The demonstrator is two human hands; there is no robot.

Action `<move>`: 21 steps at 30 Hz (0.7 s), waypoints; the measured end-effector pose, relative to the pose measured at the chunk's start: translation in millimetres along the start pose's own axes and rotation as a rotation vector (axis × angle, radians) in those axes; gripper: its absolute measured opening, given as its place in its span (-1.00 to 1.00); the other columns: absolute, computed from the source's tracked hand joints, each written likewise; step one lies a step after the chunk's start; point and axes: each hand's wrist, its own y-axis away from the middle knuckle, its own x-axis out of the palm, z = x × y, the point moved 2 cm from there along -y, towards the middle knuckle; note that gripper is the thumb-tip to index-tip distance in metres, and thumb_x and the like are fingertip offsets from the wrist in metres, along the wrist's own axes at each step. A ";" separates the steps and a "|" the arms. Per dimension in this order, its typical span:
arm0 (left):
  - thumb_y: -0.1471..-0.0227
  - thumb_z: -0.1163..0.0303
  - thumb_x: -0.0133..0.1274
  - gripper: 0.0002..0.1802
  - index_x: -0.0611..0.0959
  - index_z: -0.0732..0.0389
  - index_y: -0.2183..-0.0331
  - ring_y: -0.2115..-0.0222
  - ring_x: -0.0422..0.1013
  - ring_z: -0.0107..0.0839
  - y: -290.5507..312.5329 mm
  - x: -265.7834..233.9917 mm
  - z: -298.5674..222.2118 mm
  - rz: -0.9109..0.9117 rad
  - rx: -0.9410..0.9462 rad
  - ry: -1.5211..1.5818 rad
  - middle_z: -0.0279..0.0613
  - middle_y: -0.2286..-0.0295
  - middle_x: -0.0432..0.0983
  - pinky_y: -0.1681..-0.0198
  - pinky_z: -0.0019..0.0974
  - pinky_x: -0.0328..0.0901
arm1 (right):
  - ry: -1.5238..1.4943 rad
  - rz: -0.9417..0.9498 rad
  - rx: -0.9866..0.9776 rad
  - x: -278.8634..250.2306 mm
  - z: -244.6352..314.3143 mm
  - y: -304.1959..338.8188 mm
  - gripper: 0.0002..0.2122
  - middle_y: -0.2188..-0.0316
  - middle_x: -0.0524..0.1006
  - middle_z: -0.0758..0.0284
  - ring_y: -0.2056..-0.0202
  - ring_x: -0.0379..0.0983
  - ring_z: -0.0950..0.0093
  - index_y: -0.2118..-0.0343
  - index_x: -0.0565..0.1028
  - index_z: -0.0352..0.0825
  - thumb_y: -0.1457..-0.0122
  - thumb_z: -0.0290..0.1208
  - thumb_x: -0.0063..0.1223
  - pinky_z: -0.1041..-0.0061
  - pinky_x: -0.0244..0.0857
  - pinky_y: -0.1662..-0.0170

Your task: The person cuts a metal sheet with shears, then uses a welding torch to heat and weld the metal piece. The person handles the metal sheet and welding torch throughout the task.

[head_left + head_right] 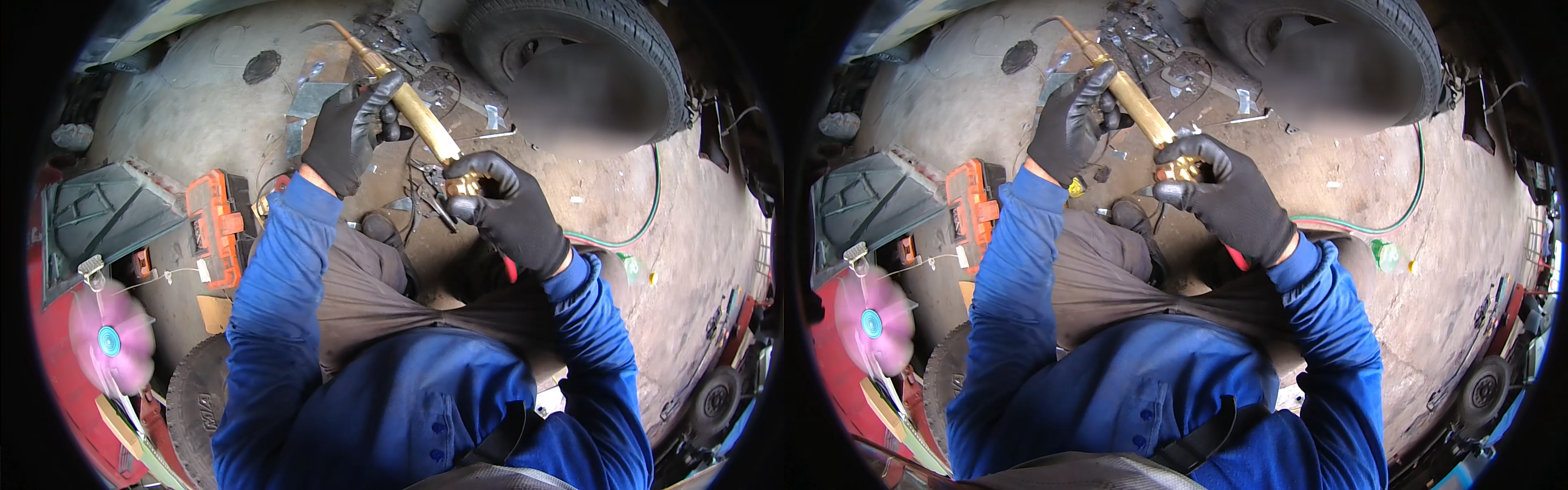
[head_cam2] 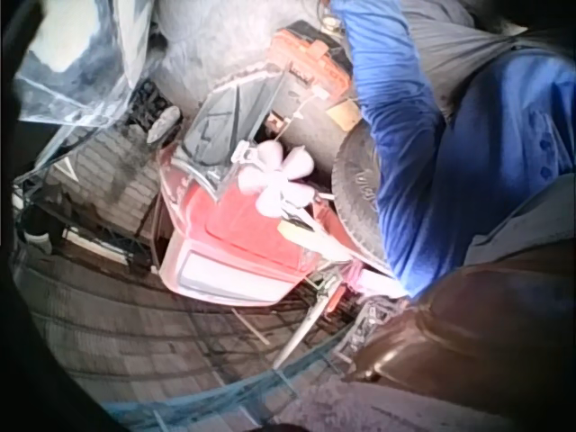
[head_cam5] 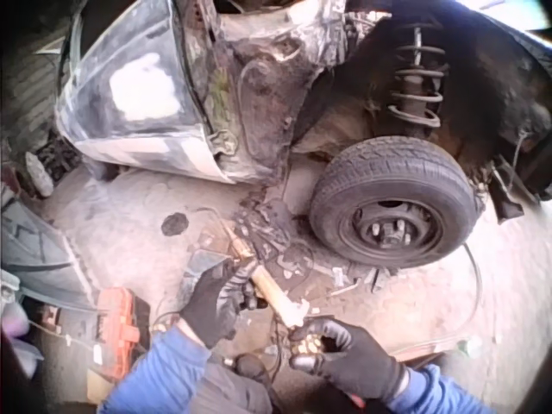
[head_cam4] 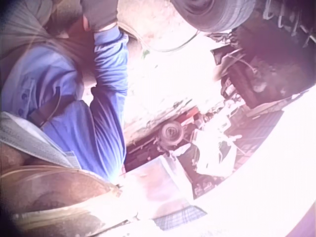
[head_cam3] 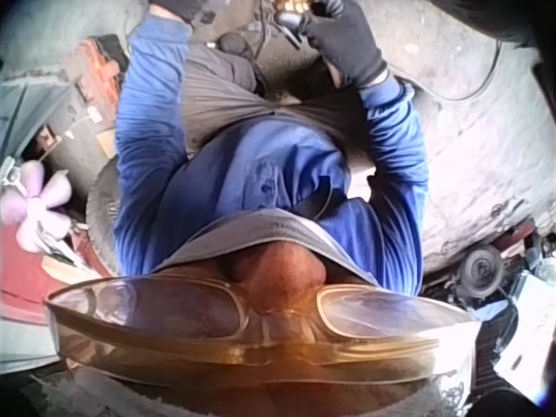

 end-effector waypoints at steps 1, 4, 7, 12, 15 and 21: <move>-0.46 0.13 -0.01 -0.55 0.57 0.20 -0.18 0.46 0.45 -0.45 -2.9 -5.3 -2.5 0.004 -0.010 -0.001 -0.27 0.36 0.50 0.24 -0.22 0.53 | 0.058 -0.032 0.028 0.5 1.3 2.1 -0.72 0.15 0.58 0.47 0.12 0.47 0.65 0.05 0.60 -0.29 -0.19 -0.48 0.42 0.57 0.39 0.01; -0.47 -0.12 -0.17 -0.33 0.52 0.26 -0.22 0.37 0.50 -0.37 -15.1 -31.6 -13.7 -0.100 -0.060 0.424 -0.22 0.30 0.54 0.14 -0.09 0.54 | 0.177 -0.062 0.056 -0.7 11.3 16.2 -0.73 0.15 0.59 0.44 0.12 0.48 0.62 0.06 0.60 -0.32 -0.21 -0.44 0.39 0.55 0.39 -0.01; -0.45 -0.22 -0.32 -0.20 0.49 0.31 -0.24 0.30 0.51 -0.29 -14.8 -66.1 -24.6 -0.193 -0.032 0.497 -0.20 0.30 0.55 0.04 0.02 0.51 | 0.162 -0.032 -0.005 -2.7 20.0 26.4 -0.70 0.15 0.60 0.39 0.12 0.49 0.59 0.07 0.61 -0.35 -0.26 -0.28 0.37 0.53 0.38 -0.02; -0.48 -0.05 -0.30 -0.32 0.48 0.34 -0.22 0.26 0.50 -0.24 -11.8 -99.8 -36.1 -0.237 0.044 0.514 -0.17 0.26 0.55 -0.01 0.01 0.45 | 0.152 0.035 -0.076 -5.6 20.2 32.3 -0.55 0.18 0.57 0.41 0.19 0.45 0.63 0.03 0.62 -0.35 -0.26 -0.02 0.37 0.55 0.36 0.07; -0.48 0.00 -0.19 -0.46 0.58 0.29 -0.06 0.24 0.50 -0.28 -9.6 -97.5 -44.2 -0.366 0.095 0.467 -0.20 0.32 0.53 -0.01 0.04 0.47 | 0.146 0.065 -0.078 -7.1 17.3 32.8 -0.51 0.19 0.59 0.40 0.20 0.45 0.63 0.03 0.62 -0.35 -0.23 0.02 0.38 0.56 0.35 0.09; -0.45 -0.02 -0.06 -0.59 0.53 0.16 0.08 0.32 0.45 -0.29 -3.5 -86.2 -60.0 -0.415 0.156 0.488 -0.21 0.36 0.49 0.00 0.18 0.48 | 0.248 0.066 -0.151 -6.1 14.2 32.6 -0.40 0.28 0.52 0.39 0.36 0.37 0.64 0.08 0.61 -0.40 -0.26 0.20 0.25 0.58 0.29 0.26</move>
